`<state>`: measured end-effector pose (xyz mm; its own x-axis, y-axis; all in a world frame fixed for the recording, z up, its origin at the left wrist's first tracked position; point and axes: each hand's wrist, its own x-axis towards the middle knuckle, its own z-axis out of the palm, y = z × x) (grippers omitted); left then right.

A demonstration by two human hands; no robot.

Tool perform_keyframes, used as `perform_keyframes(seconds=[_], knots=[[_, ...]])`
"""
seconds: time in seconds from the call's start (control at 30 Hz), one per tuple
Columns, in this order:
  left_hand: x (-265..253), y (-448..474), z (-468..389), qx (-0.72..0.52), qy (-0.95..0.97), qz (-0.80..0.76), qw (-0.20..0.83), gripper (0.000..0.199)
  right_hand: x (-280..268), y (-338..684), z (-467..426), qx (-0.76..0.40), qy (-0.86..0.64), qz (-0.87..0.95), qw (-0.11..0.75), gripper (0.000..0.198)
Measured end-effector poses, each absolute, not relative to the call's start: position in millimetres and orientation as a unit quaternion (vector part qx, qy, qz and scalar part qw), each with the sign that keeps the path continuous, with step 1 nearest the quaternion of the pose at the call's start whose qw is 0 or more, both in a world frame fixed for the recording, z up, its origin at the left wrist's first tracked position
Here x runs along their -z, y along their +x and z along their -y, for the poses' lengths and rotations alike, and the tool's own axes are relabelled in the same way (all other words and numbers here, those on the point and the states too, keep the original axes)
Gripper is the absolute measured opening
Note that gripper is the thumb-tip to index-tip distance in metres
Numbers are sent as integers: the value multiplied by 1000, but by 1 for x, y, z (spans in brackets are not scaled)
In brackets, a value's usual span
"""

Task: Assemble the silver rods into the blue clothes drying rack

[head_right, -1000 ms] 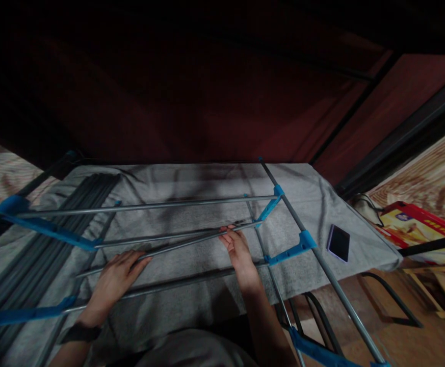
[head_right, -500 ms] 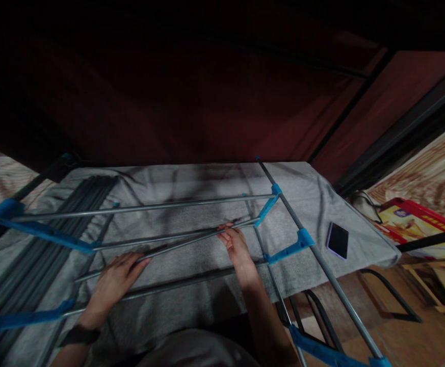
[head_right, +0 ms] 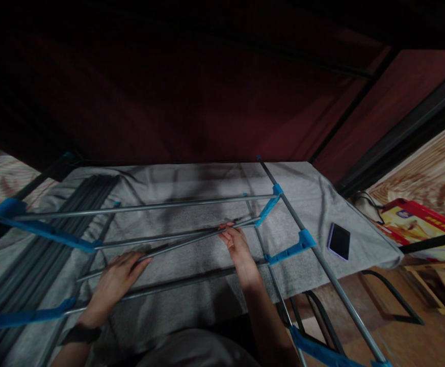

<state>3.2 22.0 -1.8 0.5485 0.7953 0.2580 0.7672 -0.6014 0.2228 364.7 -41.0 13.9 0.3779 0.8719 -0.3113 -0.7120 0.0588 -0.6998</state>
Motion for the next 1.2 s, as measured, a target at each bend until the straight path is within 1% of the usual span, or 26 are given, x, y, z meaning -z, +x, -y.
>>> perform_keyframes(seconds=[0.27, 0.73, 1.0, 1.2], knots=[[1, 4, -21, -180, 879, -440, 34, 54, -18, 365, 41, -548, -421, 96, 716, 20], [-3, 2, -20, -168, 887, -429, 29, 57, -18, 368, 38, -550, -423, 87, 715, 20], [-2, 3, -19, -178, 883, -433, 35, 54, -14, 368, 39, -544, -434, 99, 711, 18], [-1, 2, -18, -191, 883, -428, 27, 49, -16, 368, 40, -545, -435, 97, 710, 18]])
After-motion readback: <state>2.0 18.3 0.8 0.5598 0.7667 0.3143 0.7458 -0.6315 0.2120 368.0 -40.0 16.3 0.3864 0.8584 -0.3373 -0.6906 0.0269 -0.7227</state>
